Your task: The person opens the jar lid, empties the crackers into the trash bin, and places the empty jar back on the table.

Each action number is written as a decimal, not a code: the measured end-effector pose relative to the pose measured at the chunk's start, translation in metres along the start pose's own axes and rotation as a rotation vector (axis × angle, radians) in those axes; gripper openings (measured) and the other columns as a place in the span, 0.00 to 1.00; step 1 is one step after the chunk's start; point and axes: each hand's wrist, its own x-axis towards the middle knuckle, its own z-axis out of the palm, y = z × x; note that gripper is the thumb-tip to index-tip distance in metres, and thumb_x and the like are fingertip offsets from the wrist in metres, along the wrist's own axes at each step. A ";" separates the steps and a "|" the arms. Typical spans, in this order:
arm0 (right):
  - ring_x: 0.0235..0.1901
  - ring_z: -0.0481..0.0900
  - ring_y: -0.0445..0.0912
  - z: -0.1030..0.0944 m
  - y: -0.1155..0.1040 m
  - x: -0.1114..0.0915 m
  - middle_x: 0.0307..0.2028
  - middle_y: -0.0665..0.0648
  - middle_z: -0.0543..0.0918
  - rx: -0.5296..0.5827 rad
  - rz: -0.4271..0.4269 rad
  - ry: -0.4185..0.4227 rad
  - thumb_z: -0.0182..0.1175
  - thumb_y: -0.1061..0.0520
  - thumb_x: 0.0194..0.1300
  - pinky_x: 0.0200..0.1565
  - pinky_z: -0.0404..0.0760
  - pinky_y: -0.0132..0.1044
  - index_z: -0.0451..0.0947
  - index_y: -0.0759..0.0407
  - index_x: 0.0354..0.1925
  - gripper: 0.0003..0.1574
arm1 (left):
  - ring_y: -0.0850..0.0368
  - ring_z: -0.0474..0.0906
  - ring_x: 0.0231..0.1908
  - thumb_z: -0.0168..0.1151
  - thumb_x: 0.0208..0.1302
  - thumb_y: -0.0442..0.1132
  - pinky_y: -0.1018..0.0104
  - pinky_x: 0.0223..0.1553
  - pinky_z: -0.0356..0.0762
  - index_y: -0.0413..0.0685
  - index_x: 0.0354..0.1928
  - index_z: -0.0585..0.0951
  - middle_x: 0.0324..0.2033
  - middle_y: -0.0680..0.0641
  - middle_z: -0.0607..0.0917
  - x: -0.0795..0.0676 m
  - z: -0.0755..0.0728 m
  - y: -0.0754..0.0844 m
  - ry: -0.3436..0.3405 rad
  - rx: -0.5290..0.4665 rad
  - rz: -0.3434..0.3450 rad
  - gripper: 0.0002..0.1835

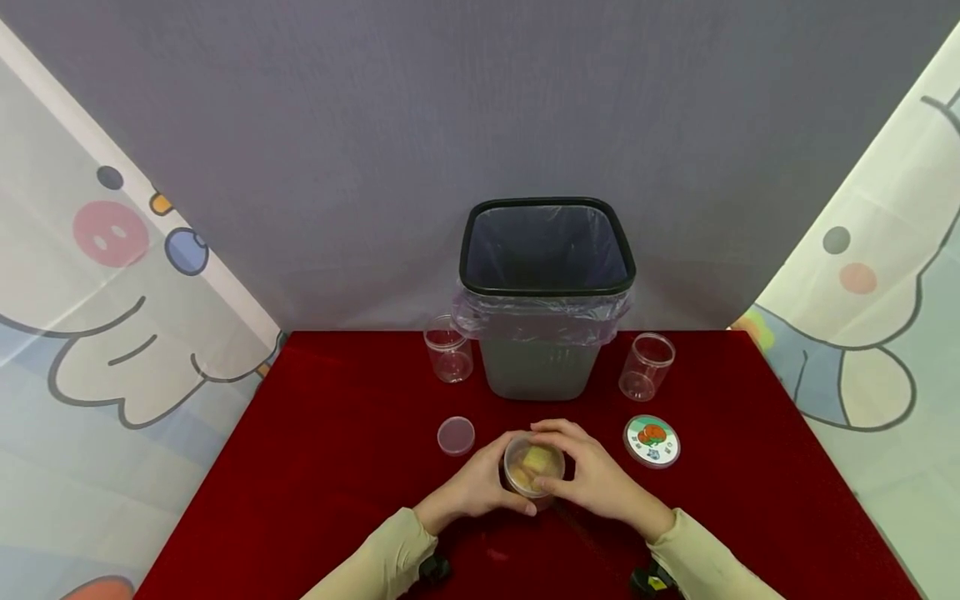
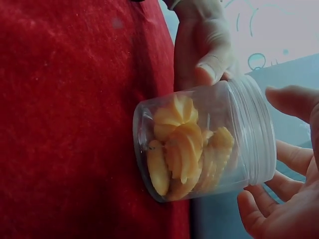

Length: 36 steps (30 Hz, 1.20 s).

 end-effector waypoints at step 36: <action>0.65 0.58 0.46 -0.010 0.010 0.016 0.68 0.49 0.61 -0.014 -0.143 -0.273 0.69 0.39 0.49 0.58 0.67 0.52 0.64 0.52 0.67 0.50 | 0.67 0.71 0.53 0.76 0.32 0.63 0.66 0.53 0.71 0.70 0.67 0.59 0.56 0.63 0.72 0.005 -0.007 -0.002 -0.012 0.154 -0.023 0.55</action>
